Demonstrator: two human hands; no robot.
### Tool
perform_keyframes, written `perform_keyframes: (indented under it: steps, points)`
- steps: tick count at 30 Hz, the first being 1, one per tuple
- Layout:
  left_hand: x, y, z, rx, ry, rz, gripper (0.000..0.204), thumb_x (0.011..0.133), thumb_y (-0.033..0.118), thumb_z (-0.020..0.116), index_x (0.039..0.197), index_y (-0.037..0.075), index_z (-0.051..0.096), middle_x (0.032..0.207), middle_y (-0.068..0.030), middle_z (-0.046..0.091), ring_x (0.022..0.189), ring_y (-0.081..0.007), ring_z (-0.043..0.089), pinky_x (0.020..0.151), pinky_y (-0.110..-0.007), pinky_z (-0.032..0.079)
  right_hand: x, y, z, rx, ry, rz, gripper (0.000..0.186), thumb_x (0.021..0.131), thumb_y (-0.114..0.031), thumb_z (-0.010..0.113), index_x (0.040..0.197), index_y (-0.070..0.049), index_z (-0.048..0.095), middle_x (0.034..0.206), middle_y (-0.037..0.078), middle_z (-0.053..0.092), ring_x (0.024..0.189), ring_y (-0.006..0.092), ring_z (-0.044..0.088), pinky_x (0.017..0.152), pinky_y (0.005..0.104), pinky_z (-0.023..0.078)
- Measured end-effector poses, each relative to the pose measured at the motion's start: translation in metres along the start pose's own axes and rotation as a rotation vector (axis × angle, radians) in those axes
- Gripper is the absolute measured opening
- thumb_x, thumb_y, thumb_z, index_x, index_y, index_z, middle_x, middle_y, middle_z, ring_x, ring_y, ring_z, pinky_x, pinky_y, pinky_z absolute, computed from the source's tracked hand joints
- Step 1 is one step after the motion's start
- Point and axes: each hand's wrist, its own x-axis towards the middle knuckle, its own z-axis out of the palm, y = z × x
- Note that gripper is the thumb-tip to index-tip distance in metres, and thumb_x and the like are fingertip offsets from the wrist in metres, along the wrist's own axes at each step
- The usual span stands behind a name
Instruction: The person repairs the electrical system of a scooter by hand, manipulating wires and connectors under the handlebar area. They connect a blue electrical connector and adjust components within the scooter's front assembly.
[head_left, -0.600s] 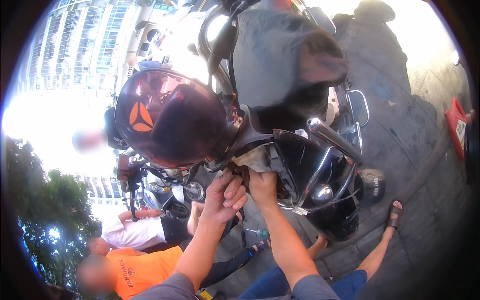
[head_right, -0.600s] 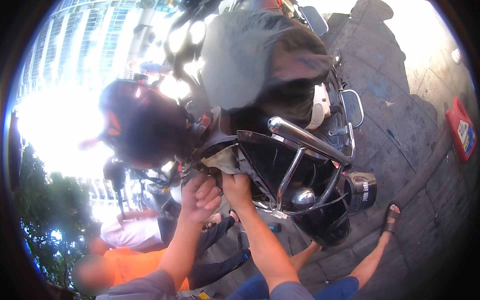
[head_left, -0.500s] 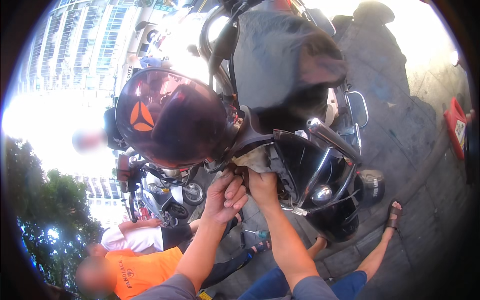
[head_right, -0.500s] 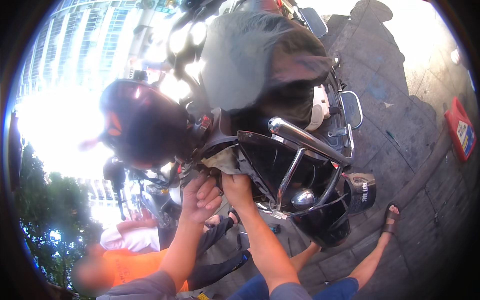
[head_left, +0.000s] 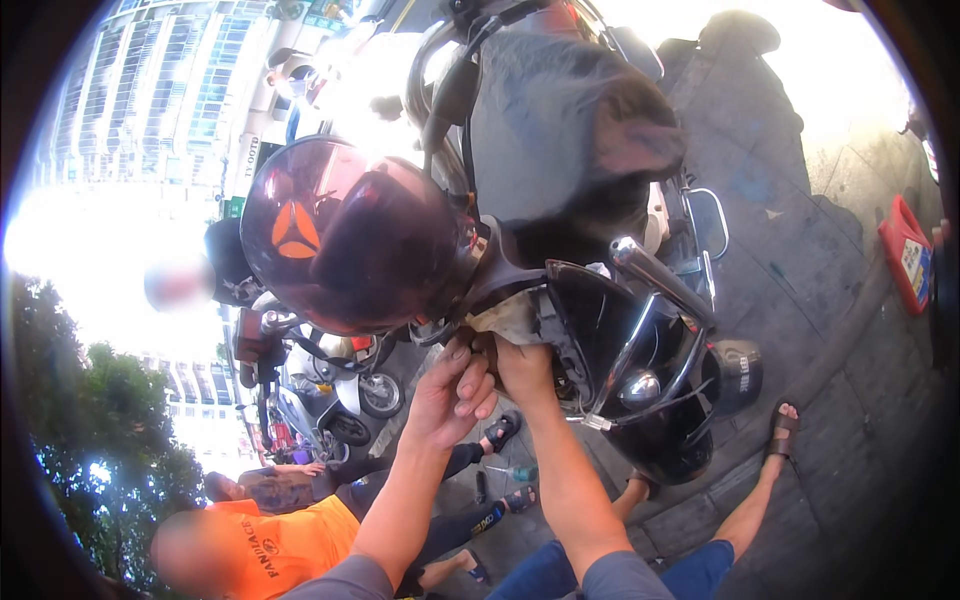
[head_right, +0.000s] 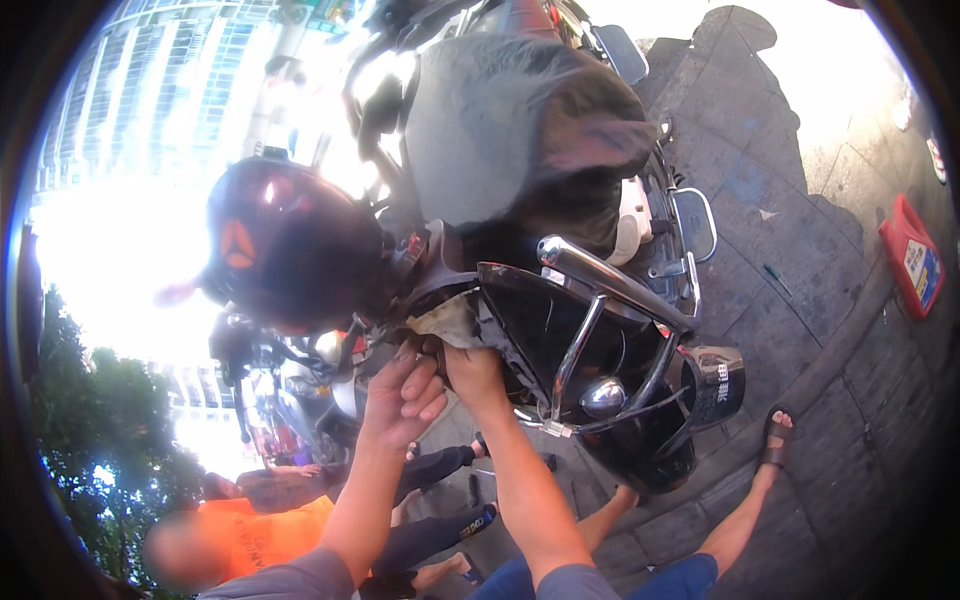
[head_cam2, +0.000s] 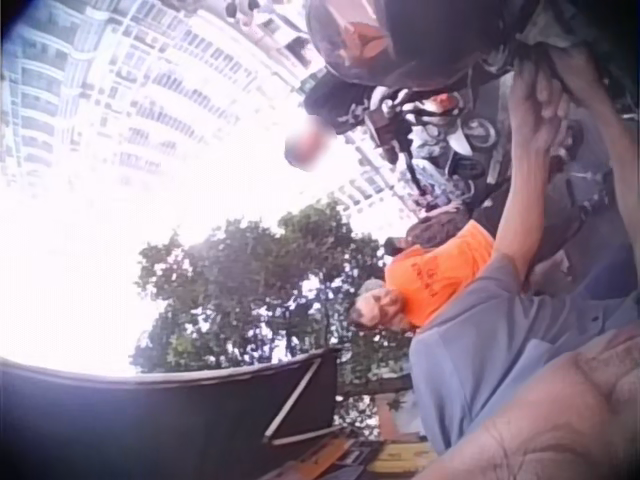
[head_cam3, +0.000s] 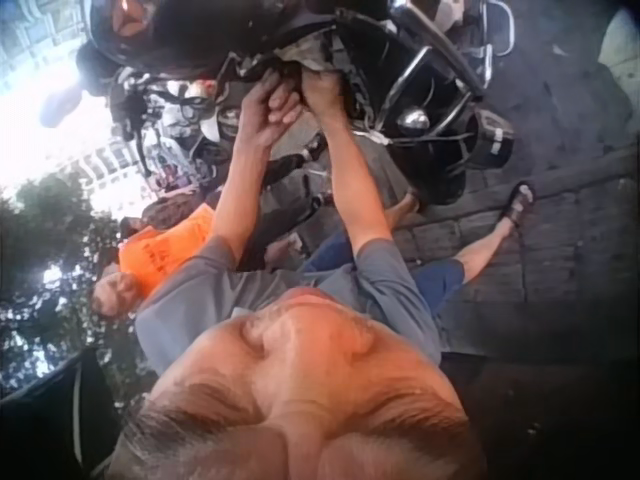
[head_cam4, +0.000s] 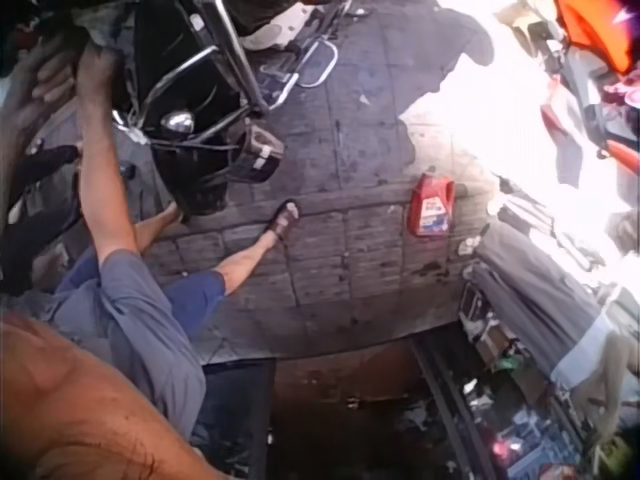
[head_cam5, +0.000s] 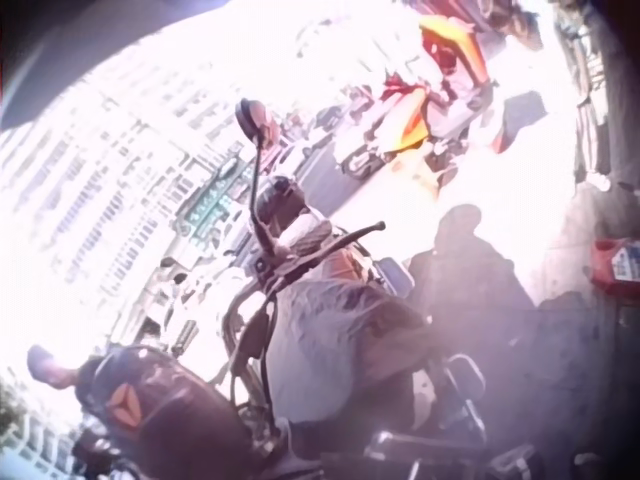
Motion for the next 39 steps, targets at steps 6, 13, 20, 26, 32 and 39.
perform_keyframes:
  steps: [6,13,20,26,32,39]
  points:
    - [-0.001,0.001,0.004,0.161,0.042,0.022,0.027,0.105,0.021,0.054,0.130,0.012,0.050,0.067,-0.0015,0.052,0.048,-0.0120,0.046,0.053,-0.031,0.048,0.000,0.008,-0.005,-0.090,-0.027,-0.006,0.012,0.100,0.001,0.056,0.105,-0.002,0.066,0.088,0.003,0.068,0.074,0.0099,0.063,0.062,0.0261,0.049]
    - [-0.008,0.004,0.012,0.405,0.145,0.054,0.056,0.100,0.022,0.062,0.148,0.008,0.038,0.065,-0.0041,0.053,0.048,-0.0154,0.050,0.051,-0.032,0.050,-0.002,0.009,0.016,-0.075,0.162,-0.124,0.011,0.099,0.001,0.057,0.101,-0.001,0.067,0.082,0.003,0.068,0.064,0.0087,0.059,0.054,0.0248,0.044]
    - [-0.035,0.009,0.021,0.850,0.356,0.365,0.042,0.100,0.015,0.060,0.137,-0.003,0.054,0.069,-0.0051,0.059,0.060,-0.0127,0.060,0.055,-0.023,0.047,-0.014,-0.014,0.028,0.090,0.349,0.068,0.019,0.100,-0.005,0.060,0.084,0.003,0.067,0.068,0.004,0.064,0.055,0.0082,0.054,0.050,0.0247,0.039]
    - [-0.040,0.008,0.035,1.165,0.331,0.500,0.055,0.098,0.016,0.066,0.147,-0.001,0.047,0.076,-0.0020,0.062,0.063,-0.0096,0.058,0.057,-0.022,0.046,-0.022,-0.020,0.029,0.089,0.370,0.138,0.022,0.103,-0.016,0.063,0.091,0.001,0.068,0.066,0.002,0.062,0.055,0.0088,0.056,0.052,0.0257,0.043]
    - [-0.032,0.013,0.072,1.665,0.347,0.310,0.085,0.091,0.017,0.071,0.160,0.002,0.023,0.067,-0.0076,0.065,0.062,-0.0182,0.063,0.063,-0.032,0.050,-0.021,-0.028,0.038,0.258,0.425,0.129,0.021,0.103,-0.015,0.062,0.090,0.001,0.066,0.067,0.004,0.061,0.056,0.0093,0.056,0.051,0.0260,0.042]
    - [-0.013,0.011,0.086,1.847,0.396,0.308,0.085,0.092,0.016,0.071,0.160,0.002,0.022,0.067,-0.0075,0.064,0.059,-0.0183,0.061,0.061,-0.031,0.049,-0.014,-0.032,0.041,0.281,0.480,0.161,0.017,0.100,-0.007,0.059,0.090,0.003,0.069,0.078,0.005,0.069,0.062,0.0087,0.059,0.056,0.0258,0.044]
